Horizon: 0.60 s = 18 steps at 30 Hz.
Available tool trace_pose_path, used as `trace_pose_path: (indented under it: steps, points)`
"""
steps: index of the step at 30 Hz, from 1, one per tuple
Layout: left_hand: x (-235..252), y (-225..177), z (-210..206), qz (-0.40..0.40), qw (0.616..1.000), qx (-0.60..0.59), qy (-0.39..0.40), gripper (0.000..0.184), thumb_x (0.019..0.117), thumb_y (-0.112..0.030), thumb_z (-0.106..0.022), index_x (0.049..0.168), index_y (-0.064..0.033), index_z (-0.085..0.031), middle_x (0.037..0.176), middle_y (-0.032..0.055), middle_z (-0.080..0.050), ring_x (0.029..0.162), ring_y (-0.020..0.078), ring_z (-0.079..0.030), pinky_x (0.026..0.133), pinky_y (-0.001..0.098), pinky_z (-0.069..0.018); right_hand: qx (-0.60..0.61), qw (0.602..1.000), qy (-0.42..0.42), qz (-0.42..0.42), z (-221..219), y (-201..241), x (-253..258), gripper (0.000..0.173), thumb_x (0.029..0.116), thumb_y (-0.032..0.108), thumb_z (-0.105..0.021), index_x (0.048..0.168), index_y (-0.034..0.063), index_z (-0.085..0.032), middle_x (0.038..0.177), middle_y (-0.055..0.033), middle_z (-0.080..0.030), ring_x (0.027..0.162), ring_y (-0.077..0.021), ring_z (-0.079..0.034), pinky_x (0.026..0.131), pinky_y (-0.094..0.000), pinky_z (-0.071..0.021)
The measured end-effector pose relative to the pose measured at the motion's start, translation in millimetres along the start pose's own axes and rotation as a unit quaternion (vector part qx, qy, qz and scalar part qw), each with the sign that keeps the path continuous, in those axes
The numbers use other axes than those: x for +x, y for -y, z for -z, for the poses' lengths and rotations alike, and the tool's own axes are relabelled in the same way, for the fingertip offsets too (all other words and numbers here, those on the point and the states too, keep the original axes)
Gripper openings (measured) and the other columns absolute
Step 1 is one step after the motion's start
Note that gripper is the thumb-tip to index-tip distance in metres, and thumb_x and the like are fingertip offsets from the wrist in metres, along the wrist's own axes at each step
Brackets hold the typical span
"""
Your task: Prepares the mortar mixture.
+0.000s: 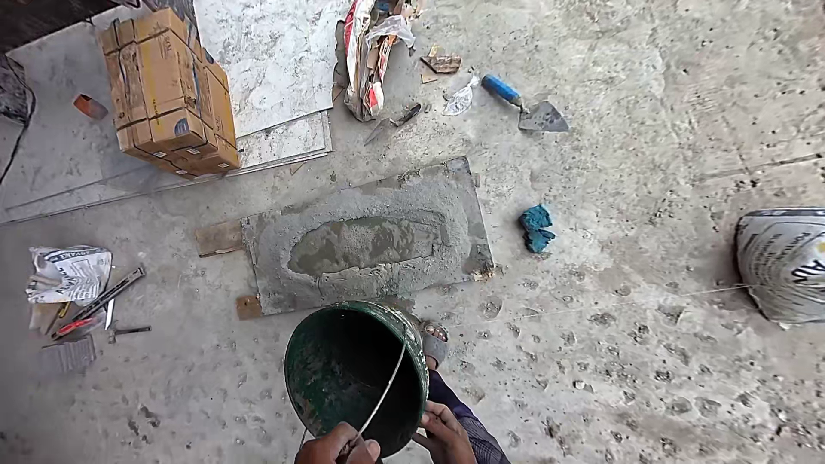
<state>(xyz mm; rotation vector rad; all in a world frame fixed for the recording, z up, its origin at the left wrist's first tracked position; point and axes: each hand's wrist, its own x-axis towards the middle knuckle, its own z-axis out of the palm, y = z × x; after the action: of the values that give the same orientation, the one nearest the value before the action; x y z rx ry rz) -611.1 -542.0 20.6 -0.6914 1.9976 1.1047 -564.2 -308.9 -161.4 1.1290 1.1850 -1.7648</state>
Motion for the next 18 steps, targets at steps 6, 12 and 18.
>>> trace_pose_path:
  steps: [6, 12, 18]
  points:
    - [-23.5, 11.2, -70.3, 0.079, 0.994, -0.080, -0.005, 0.034, 0.0986, -0.041, -0.063, 0.097, -0.0075, -0.071, 0.070, 0.0024, -0.059, 0.062, 0.0152, -0.055, 0.061, 0.0390, -0.0490, -0.241, 0.970, 0.004, -0.029, 70.3, 28.8, 13.6, 0.049, 0.0982, 0.020, -0.062, 0.143, 0.0053, -0.053, 0.129, -0.0152, -0.066, 0.110, -0.0291, -0.068, 0.083, -0.0488, -0.0602]
    - [-20.6, 69.6, -103.1, 0.120, 0.990, -0.075, 0.009, 0.035, 0.0971, -0.042, -0.064, 0.091, -0.0075, -0.068, 0.068, 0.0022, -0.056, 0.062, 0.0162, -0.054, 0.062, 0.0400, -0.0479, -0.260, 0.958, -0.119, -0.010, 140.7, 60.3, 30.5, 0.040, 0.1035, 0.019, -0.060, 0.137, -0.0013, -0.055, 0.126, -0.0215, -0.065, 0.102, -0.0318, -0.069, 0.081, -0.0497, -0.0594]
    - [13.7, 110.7, -107.7, 0.124, 0.990, -0.023, 0.059, 0.039, 0.0968, -0.047, -0.063, 0.094, -0.0088, -0.067, 0.072, 0.0030, -0.056, 0.066, 0.0180, -0.055, 0.066, 0.0420, -0.0486, -0.242, 0.955, -0.165, -0.048, 195.8, 76.5, 25.6, 0.034, 0.1062, 0.023, -0.057, 0.132, 0.0009, -0.059, 0.122, -0.0198, -0.066, 0.100, -0.0308, -0.069, 0.079, -0.0484, -0.0577]
